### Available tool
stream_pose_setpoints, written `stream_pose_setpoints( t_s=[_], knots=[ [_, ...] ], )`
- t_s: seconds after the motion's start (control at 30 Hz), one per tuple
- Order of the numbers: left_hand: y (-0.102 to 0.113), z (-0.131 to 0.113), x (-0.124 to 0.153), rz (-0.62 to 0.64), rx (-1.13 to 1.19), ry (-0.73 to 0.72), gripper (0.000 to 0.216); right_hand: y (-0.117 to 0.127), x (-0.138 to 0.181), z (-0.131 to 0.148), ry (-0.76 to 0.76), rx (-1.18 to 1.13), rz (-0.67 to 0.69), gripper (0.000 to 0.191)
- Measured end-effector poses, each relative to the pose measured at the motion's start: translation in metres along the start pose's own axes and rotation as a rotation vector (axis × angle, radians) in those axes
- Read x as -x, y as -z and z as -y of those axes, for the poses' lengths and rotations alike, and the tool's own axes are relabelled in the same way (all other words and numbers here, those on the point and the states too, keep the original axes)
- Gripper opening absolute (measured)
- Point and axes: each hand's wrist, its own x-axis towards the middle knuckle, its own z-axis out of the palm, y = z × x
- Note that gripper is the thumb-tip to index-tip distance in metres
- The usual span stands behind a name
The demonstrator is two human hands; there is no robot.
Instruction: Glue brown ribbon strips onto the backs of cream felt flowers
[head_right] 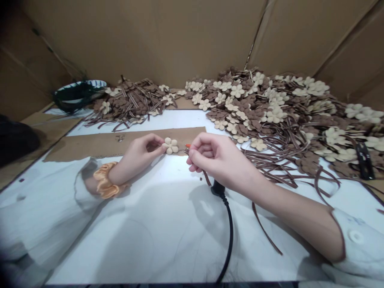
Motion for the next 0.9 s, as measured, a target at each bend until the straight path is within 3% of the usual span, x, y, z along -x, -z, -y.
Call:
stream_pose_setpoints(
  t_s=[0.9],
  knots=[
    [-0.001,-0.017,0.005,-0.052,0.285,0.087,0.013,-0.004,0.001,-0.003,-0.031,0.046,0.02,0.009]
  ],
)
